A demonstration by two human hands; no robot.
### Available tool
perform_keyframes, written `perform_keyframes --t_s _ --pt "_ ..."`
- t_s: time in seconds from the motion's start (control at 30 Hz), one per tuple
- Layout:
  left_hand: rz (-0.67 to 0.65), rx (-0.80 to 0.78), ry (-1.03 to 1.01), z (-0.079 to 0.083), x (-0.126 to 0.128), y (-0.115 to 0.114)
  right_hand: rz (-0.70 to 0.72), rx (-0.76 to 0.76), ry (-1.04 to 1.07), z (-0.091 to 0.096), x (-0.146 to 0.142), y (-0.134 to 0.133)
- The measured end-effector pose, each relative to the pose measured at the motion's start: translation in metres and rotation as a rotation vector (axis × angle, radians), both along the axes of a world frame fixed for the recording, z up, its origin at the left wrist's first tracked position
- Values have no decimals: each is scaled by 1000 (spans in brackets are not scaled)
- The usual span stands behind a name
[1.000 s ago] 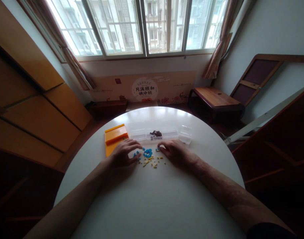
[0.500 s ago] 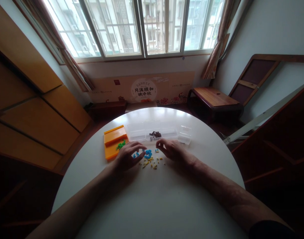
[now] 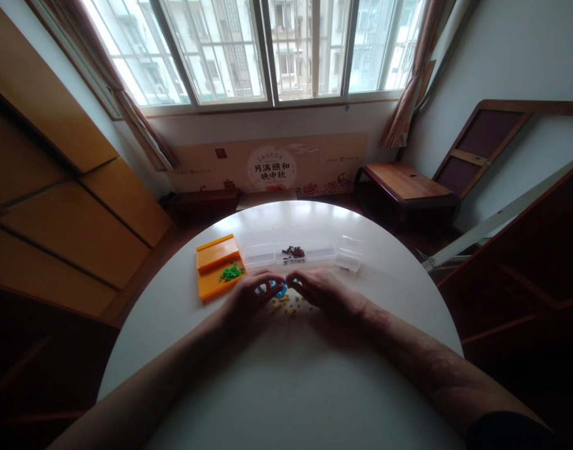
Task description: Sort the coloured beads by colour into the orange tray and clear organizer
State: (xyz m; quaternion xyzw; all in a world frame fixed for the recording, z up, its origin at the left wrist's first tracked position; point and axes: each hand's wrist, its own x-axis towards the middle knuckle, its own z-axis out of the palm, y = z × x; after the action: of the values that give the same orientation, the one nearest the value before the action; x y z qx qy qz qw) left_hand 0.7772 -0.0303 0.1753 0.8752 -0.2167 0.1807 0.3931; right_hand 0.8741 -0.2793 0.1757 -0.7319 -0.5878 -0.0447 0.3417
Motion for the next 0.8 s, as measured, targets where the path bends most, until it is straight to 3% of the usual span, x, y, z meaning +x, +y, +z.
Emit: perform_keyframes --t_s 0.27,0.37,0.53,0.67,0.8 --pt "4 -17 0 4 -2 -4 -39 -13 -49 -2 -3 1" --pt "64 -24 -25 11 -3 -1 -76 -16 -20 -2 -4 -1" --pt "371 -63 -70 21 2 24 -117 -19 -48 0 -4 0" --pt "606 114 -83 21 7 46 -88 -23 -95 4 -4 2" --pt "704 247 -84 17 9 53 -49 5 -125 7 -3 3"
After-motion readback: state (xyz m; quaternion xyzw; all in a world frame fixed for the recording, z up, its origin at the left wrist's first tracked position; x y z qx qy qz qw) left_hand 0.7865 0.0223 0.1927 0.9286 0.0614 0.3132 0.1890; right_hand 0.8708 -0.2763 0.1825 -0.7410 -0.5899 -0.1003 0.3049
